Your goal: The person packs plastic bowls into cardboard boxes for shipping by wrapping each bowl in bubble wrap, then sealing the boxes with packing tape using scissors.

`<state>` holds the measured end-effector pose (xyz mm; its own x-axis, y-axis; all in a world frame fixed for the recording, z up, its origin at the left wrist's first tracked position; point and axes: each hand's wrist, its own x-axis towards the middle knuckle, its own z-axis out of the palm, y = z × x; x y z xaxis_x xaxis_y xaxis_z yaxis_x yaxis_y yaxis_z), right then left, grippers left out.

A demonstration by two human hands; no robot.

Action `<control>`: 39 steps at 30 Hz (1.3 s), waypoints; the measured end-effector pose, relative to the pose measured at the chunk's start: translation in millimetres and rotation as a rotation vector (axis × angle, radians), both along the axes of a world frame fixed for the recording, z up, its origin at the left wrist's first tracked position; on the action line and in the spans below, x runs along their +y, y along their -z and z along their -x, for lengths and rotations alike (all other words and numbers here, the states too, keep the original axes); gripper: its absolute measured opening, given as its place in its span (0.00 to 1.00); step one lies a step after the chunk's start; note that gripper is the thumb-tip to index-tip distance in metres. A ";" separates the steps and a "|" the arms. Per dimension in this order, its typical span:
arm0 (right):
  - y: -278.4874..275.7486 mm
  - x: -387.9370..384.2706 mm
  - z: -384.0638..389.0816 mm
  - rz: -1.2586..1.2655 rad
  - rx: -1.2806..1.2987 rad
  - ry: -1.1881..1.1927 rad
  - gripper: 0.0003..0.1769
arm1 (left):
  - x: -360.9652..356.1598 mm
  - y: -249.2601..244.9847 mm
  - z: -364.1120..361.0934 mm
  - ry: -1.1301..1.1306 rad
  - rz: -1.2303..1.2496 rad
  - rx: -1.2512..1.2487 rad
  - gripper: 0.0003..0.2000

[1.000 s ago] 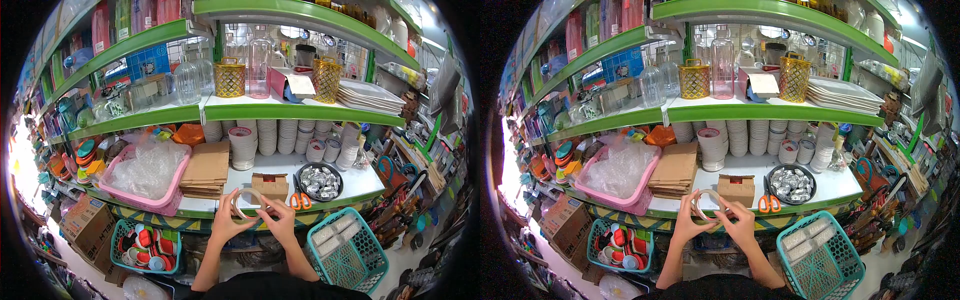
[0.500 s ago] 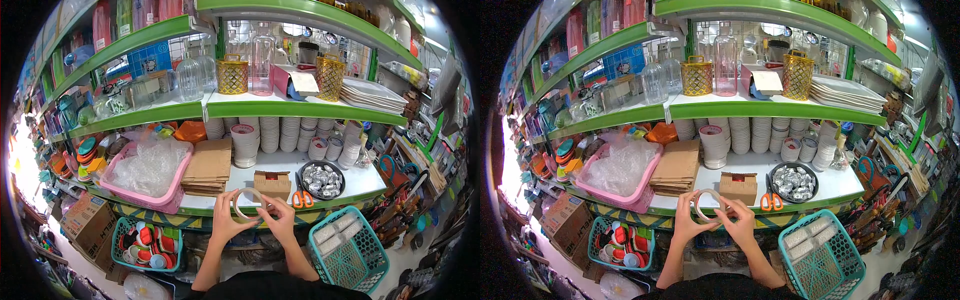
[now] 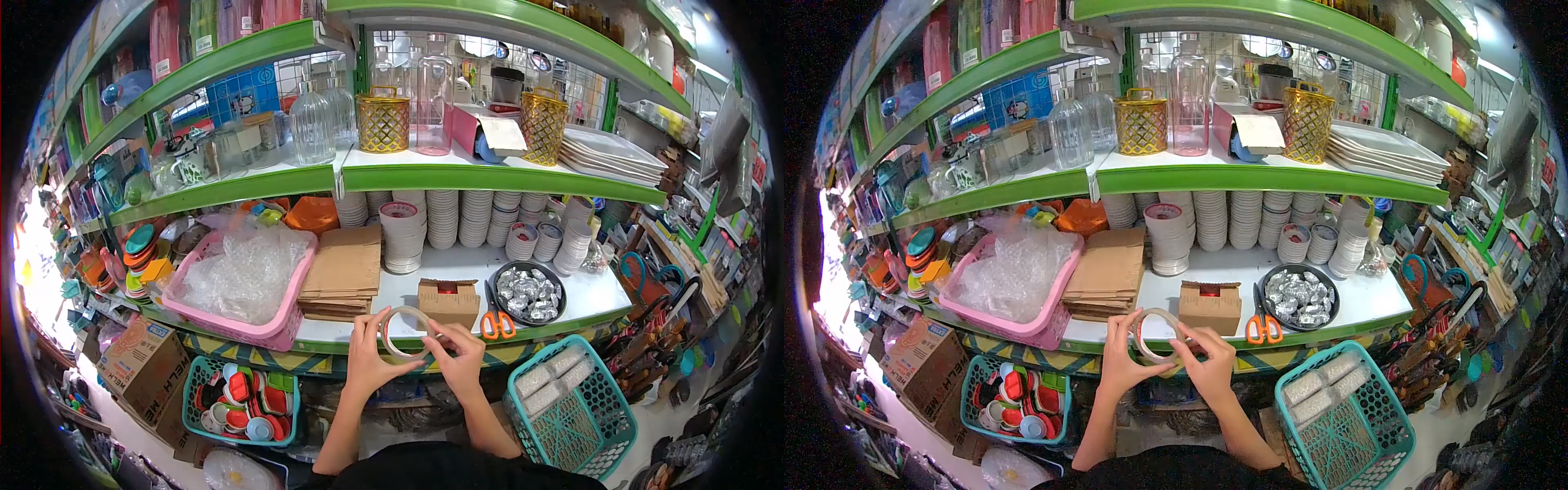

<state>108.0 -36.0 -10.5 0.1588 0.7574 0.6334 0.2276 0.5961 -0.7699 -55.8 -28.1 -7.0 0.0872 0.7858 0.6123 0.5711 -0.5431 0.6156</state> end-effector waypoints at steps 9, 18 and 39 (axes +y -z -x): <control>-2.3 -1.6 1.4 0.017 -0.029 0.025 0.18 | 2.5 1.8 -0.9 0.016 -0.044 -0.021 0.46; -3.3 -3.5 6.3 -0.122 -0.092 0.094 0.16 | 2.2 6.0 -3.8 -0.056 -0.009 -0.033 0.44; 20.2 8.5 -4.5 -0.078 -0.085 0.138 0.07 | 1.1 9.0 -11.8 -0.112 -0.083 0.075 0.43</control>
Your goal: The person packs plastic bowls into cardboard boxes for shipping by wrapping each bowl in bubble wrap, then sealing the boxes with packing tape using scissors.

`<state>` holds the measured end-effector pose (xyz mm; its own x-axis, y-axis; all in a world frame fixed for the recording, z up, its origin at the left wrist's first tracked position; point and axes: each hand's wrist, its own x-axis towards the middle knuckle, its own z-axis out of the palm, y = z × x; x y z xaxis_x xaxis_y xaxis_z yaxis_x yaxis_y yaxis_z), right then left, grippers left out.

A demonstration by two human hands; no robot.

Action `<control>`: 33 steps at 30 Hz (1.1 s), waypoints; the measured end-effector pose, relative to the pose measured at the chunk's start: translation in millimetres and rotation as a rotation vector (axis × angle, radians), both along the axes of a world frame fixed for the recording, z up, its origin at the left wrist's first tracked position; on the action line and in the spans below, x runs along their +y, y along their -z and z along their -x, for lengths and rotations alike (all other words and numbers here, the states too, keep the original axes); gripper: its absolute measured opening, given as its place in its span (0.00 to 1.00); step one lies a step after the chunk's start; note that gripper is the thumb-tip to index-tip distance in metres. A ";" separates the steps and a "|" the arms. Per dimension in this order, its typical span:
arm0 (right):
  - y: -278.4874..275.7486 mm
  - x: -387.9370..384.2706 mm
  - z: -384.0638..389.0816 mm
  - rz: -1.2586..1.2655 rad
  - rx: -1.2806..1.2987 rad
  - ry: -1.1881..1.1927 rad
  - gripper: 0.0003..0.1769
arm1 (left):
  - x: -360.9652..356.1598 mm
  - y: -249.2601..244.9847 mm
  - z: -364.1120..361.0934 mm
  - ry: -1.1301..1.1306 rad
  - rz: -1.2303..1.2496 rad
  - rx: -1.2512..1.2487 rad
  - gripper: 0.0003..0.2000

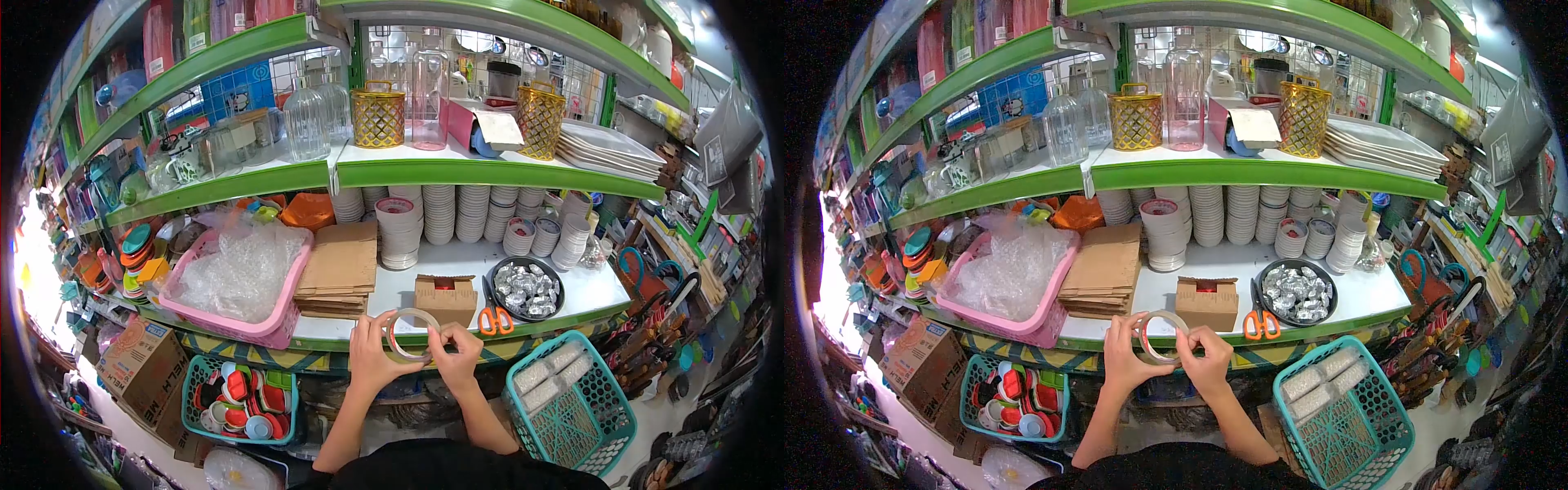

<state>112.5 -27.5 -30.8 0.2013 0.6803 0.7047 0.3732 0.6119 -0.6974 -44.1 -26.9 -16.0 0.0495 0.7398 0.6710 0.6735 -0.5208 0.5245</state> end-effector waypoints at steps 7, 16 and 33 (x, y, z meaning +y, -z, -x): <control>-28.6 -9.2 2.3 -0.036 -0.017 -0.059 0.08 | 2.3 -1.2 0.0 0.006 0.012 -0.032 0.42; -22.0 -10.9 -11.5 0.223 0.250 -0.291 0.08 | 2.2 -5.1 5.6 0.096 0.071 -0.093 0.42; -4.4 0.5 -39.4 0.476 0.204 -0.488 0.02 | -0.2 -0.2 5.4 0.195 0.165 0.071 0.46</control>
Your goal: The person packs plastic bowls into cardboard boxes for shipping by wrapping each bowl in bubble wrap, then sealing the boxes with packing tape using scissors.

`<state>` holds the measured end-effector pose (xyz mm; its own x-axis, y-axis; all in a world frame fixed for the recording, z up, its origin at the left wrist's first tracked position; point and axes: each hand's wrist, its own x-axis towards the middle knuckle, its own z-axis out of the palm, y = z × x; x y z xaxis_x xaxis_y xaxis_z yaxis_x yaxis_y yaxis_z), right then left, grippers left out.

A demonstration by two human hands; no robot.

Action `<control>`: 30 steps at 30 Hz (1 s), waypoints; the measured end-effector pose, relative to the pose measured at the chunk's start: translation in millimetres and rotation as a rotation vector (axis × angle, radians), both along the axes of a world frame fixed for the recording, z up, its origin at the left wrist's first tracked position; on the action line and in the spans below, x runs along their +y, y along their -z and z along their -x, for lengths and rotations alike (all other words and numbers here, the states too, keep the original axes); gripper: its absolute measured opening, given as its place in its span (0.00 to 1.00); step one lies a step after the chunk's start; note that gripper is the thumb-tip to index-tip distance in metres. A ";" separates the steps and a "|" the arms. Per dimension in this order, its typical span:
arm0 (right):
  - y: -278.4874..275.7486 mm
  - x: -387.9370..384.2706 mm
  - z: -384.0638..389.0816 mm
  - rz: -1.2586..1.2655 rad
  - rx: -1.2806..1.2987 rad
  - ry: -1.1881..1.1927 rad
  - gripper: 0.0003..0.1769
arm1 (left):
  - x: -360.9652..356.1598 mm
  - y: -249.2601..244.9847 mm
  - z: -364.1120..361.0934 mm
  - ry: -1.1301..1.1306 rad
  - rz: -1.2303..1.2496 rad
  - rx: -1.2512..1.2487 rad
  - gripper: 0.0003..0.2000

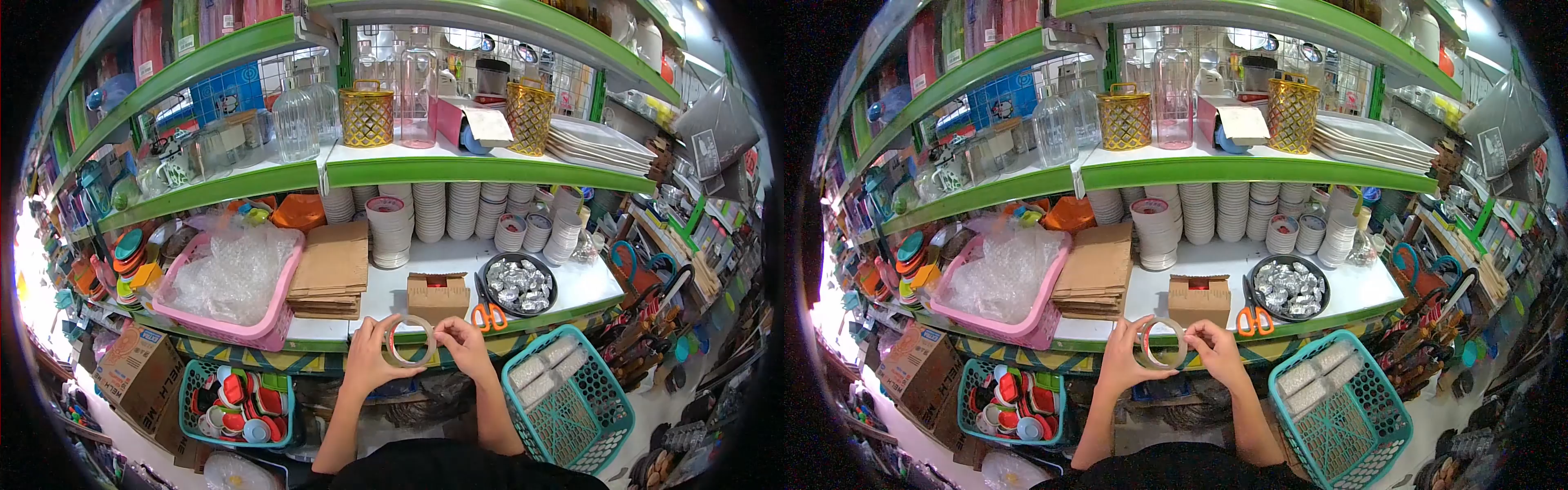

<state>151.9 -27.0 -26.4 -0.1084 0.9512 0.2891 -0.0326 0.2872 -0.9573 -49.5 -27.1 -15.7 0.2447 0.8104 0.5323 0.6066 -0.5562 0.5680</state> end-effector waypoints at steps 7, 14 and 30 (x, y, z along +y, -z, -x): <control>1.2 -2.7 5.6 -0.142 -0.047 0.132 0.04 | -3.9 -5.6 -9.6 0.044 0.086 0.059 0.47; -1.1 -5.7 13.6 -0.321 -0.327 0.431 0.05 | 4.8 6.8 -22.1 0.073 -0.007 0.015 0.47; 18.0 14.7 -5.0 -0.382 -0.434 0.412 0.06 | 12.5 16.3 -38.5 0.172 0.140 0.012 0.41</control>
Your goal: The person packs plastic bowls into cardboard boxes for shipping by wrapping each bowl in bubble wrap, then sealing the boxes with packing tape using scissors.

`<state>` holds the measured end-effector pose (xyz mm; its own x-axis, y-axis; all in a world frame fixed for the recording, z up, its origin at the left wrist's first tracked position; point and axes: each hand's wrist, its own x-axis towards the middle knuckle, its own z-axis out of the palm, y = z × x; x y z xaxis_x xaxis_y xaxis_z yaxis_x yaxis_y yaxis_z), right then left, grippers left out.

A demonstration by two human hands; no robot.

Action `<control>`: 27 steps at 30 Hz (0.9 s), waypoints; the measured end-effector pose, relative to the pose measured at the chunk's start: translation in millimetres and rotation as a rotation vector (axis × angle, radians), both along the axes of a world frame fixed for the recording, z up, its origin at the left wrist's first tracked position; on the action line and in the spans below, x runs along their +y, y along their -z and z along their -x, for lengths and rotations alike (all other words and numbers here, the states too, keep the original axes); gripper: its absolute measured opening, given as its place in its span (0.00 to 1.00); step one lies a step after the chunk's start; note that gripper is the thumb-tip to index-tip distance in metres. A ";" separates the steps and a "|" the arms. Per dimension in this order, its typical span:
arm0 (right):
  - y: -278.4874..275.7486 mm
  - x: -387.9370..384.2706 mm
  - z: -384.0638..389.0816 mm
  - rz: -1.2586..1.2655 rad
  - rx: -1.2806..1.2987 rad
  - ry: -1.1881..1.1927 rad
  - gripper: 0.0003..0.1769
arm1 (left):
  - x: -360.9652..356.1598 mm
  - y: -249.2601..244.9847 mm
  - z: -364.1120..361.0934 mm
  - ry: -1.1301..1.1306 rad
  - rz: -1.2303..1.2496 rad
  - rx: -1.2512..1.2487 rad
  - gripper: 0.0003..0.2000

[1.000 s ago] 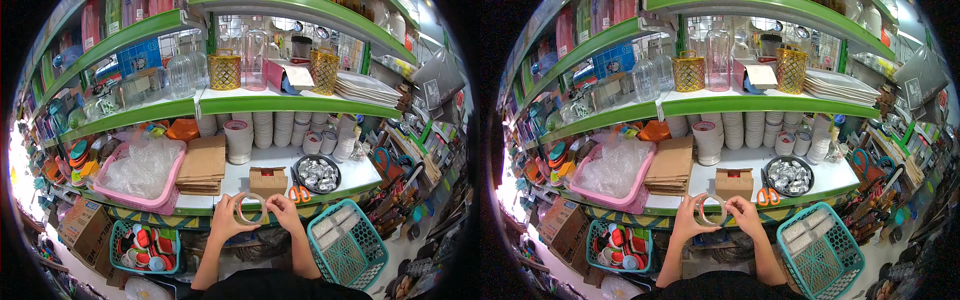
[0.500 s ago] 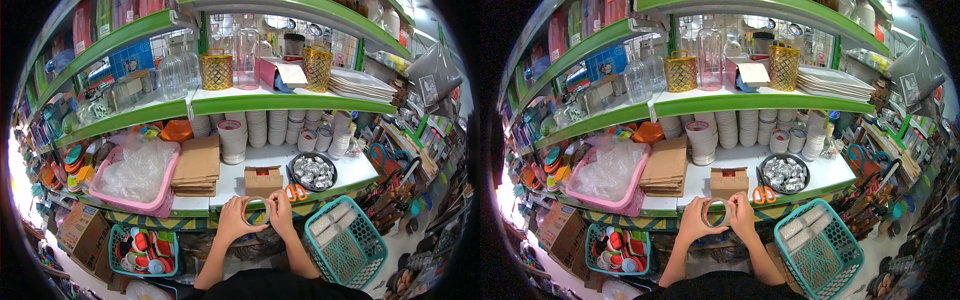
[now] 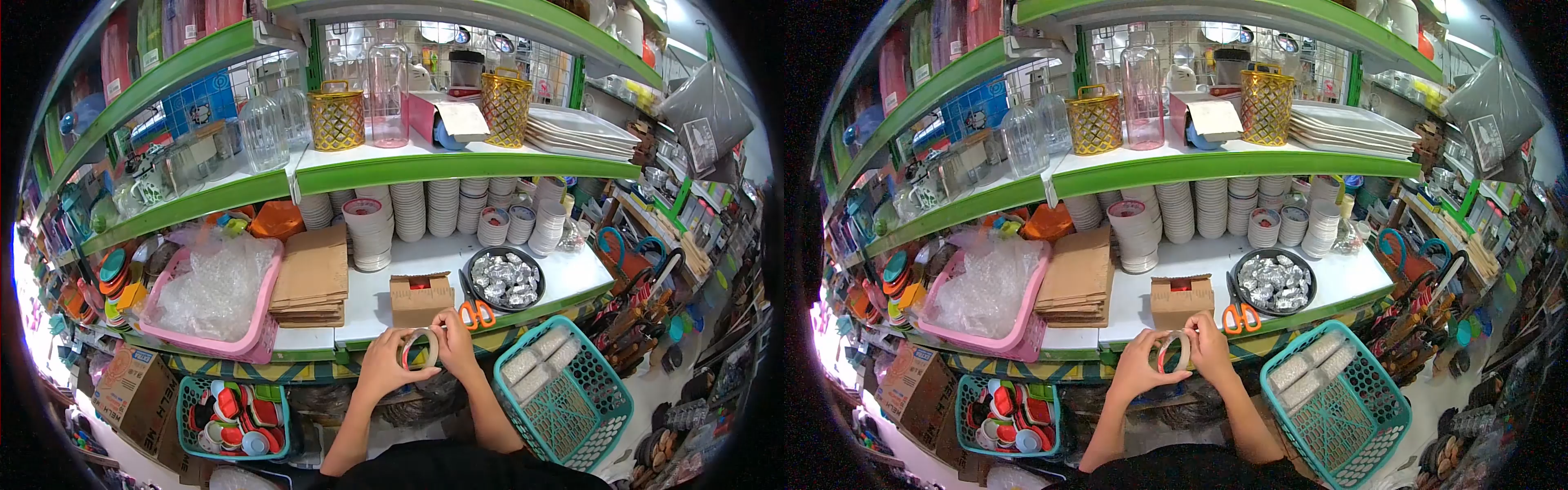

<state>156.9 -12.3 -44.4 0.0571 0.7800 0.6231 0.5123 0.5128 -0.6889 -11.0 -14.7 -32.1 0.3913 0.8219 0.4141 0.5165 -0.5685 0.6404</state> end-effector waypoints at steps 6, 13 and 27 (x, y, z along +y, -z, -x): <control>0.0 6.2 1.0 -0.017 -0.044 0.017 0.06 | -6.5 -12.1 -7.6 0.025 0.183 -0.091 0.40; 0.4 17.7 -0.2 -0.081 -0.091 0.078 0.06 | 1.9 9.3 -19.5 0.055 0.223 -0.239 0.38; -6.3 72.6 -1.8 -0.322 -0.265 0.106 0.09 | 34.9 24.2 -35.2 -0.015 0.506 -0.529 0.35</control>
<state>158.7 60.3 -38.2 -0.0687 0.5419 0.8376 0.7113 0.6153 -0.3398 24.2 20.3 -56.3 0.2313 0.9663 0.1127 0.0705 -0.1322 0.9887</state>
